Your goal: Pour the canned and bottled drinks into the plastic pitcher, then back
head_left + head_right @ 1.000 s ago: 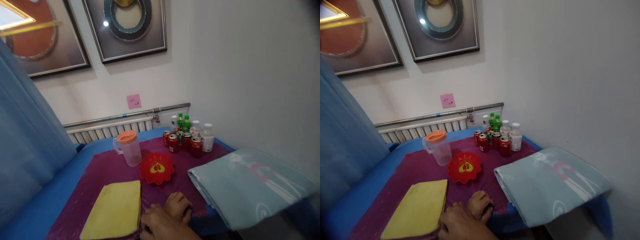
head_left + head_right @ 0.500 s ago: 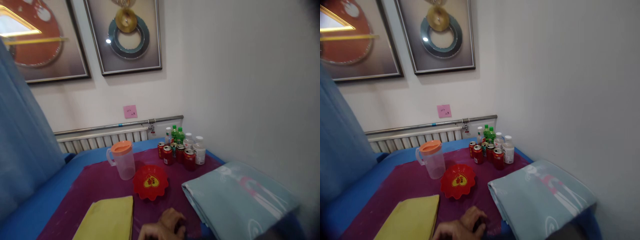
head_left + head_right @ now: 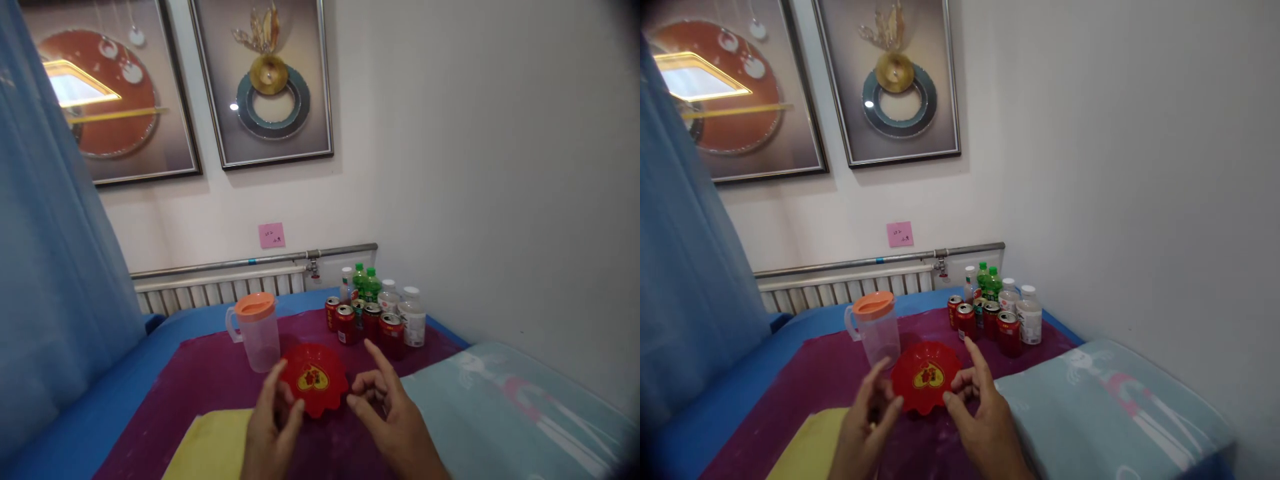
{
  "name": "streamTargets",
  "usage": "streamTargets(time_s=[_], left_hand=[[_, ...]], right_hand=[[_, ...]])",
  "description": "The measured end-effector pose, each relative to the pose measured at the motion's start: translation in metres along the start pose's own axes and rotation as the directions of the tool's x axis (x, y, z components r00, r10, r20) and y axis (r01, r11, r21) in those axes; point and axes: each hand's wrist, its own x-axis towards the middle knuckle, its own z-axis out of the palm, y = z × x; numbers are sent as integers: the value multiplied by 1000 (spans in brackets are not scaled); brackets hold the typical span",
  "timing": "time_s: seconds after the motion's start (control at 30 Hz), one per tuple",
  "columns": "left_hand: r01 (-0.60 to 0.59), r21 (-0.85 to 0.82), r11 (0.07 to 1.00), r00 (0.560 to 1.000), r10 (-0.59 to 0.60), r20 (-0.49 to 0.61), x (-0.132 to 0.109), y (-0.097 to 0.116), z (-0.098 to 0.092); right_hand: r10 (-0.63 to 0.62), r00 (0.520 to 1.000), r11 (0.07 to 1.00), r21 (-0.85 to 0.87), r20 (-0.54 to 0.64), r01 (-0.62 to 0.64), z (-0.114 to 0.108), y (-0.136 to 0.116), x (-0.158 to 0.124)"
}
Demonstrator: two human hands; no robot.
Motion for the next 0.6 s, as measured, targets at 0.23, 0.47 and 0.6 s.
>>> streamTargets(time_s=[0.23,0.47,0.6], left_hand=[[-112,-11,994,923,100,-371,18,46,-56],[-210,42,977,864,205,-459,18,56,-62],[-166,20,986,886,158,-437,21,43,-63]], right_hand=[[-455,865,874,-290,-212,389,-11,-38,11],[-520,825,831,-353,-220,429,-19,-62,10],[-485,846,842,-380,-222,383,-18,-59,13]])
